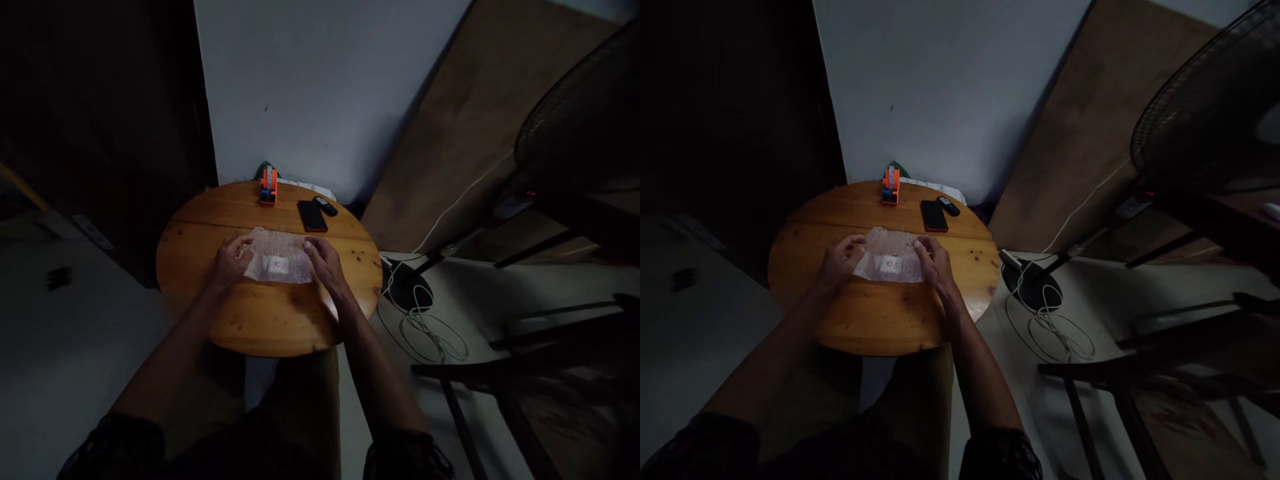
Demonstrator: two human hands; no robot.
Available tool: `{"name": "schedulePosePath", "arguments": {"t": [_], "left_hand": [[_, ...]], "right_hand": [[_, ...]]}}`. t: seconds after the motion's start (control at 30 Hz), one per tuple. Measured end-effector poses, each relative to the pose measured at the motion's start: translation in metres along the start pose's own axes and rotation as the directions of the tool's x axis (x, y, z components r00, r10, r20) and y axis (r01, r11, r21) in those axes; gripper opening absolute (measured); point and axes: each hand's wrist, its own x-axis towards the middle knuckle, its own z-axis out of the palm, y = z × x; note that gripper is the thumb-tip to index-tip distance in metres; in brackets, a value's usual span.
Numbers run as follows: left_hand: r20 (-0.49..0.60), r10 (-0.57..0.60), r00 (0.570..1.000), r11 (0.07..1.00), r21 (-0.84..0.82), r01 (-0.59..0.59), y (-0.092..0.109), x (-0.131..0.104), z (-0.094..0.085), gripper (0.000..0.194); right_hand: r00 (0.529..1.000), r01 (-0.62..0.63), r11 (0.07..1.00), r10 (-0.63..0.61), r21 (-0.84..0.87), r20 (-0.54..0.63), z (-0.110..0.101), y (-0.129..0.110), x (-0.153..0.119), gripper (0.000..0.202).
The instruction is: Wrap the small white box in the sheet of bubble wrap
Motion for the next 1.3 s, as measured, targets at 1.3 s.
{"name": "schedulePosePath", "arguments": {"t": [1.3], "left_hand": [[0.639, -0.042, 0.768, 0.881, 0.386, -0.272, 0.024, -0.039, -0.009, 0.104]], "right_hand": [[0.937, 0.158, 0.968, -0.086, -0.193, 0.338, 0.020, 0.004, -0.038, 0.057]]}}
